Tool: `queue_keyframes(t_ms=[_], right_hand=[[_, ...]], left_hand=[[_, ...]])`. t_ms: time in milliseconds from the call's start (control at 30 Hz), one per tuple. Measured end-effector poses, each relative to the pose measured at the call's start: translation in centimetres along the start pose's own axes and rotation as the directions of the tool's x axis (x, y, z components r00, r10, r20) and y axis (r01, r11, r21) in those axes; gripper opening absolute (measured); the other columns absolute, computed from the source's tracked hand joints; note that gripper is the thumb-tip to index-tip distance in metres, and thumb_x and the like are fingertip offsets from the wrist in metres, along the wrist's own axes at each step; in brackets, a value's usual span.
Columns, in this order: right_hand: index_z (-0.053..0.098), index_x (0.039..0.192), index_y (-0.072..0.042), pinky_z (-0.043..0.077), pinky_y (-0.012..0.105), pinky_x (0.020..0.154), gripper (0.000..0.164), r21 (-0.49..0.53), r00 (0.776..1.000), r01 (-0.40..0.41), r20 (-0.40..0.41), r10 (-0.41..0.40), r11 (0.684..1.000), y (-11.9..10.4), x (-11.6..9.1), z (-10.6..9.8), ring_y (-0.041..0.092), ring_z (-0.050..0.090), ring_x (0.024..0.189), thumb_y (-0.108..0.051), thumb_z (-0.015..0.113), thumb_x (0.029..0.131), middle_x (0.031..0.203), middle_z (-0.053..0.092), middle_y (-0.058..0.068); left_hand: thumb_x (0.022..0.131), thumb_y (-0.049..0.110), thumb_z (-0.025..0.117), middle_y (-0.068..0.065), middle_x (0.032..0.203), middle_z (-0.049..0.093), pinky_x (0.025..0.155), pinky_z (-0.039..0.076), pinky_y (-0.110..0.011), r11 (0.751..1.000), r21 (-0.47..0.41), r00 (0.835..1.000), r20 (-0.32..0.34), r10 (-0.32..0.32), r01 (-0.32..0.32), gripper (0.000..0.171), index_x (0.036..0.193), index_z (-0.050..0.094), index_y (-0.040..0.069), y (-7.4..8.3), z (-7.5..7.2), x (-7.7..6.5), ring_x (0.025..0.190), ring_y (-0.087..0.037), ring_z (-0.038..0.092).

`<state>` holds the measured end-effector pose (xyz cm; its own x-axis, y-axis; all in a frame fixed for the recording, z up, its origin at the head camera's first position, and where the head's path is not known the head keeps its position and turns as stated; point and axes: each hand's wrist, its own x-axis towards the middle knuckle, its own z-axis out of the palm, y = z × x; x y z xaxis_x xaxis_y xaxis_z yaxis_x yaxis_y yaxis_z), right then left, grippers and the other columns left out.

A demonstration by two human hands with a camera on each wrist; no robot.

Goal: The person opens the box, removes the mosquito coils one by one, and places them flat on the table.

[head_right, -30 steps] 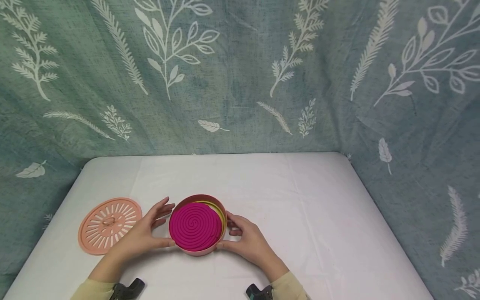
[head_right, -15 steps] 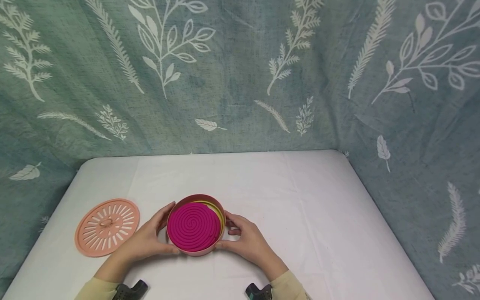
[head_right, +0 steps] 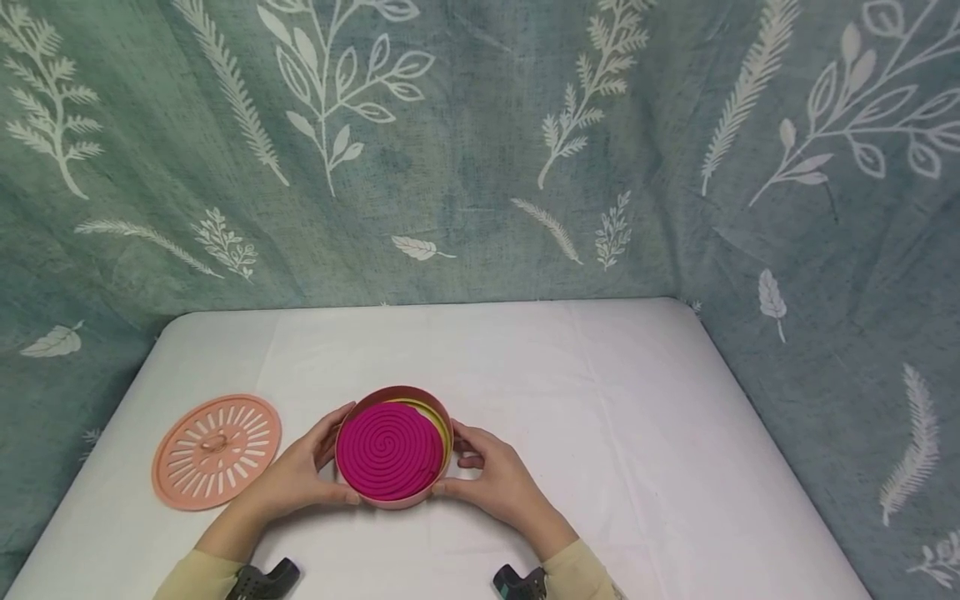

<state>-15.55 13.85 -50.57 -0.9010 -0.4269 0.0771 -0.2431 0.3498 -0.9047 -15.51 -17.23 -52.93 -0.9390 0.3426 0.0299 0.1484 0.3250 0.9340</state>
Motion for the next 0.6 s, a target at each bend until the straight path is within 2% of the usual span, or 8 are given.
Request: queue_keyframes(t_ms=[133,333,433,600], right_hand=[[0.046,0.146,-0.002,0.056,0.038,0.094,0.087,0.013,1.000,0.000,-0.004,0.000,1.000,-0.6,-0.1,-0.2,0.025,0.061,0.110,-0.016,0.090,0.072,0.127,0.060,0.011],[0.044,0.149,-0.010,0.054,0.030,0.097,0.091,0.071,1.000,-0.009,0.029,0.007,0.997,1.9,0.5,0.4,0.020,0.058,0.116,-0.024,0.090,0.072,0.131,0.058,0.004],[0.044,0.149,-0.016,0.053,0.027,0.097,0.092,0.114,0.998,-0.044,0.050,0.039,0.993,2.7,0.6,0.2,0.017,0.057,0.118,-0.029,0.090,0.072,0.135,0.057,0.001],[0.045,0.149,-0.014,0.053,0.031,0.099,0.086,0.179,0.993,-0.107,0.066,0.096,0.978,2.3,0.5,-1.2,0.019,0.057,0.122,-0.025,0.088,0.075,0.140,0.054,0.003]], left_hand=[[0.055,0.040,0.098,-0.002,0.158,0.030,0.115,0.030,-0.033,1.000,0.004,1.000,0.002,0.009,-0.009,0.130,0.158,0.023,0.015,-0.1,0.0,0.1,0.144,-0.021,0.030],[0.055,0.046,0.097,-0.001,0.157,0.030,0.114,0.032,-0.031,0.999,0.039,1.000,-0.009,-0.023,0.023,0.130,0.158,0.023,0.017,0.0,-0.5,-0.4,0.143,-0.019,0.031],[0.055,0.046,0.096,0.001,0.157,0.030,0.114,0.032,-0.028,0.999,0.038,0.999,0.001,-0.032,0.032,0.130,0.158,0.022,0.018,0.0,-0.7,-0.4,0.143,-0.016,0.031],[0.057,0.042,0.097,0.003,0.157,0.030,0.115,0.031,-0.028,0.999,-0.001,0.998,0.032,-0.049,0.049,0.129,0.159,0.021,0.020,0.0,-0.5,-0.1,0.143,-0.013,0.030]])
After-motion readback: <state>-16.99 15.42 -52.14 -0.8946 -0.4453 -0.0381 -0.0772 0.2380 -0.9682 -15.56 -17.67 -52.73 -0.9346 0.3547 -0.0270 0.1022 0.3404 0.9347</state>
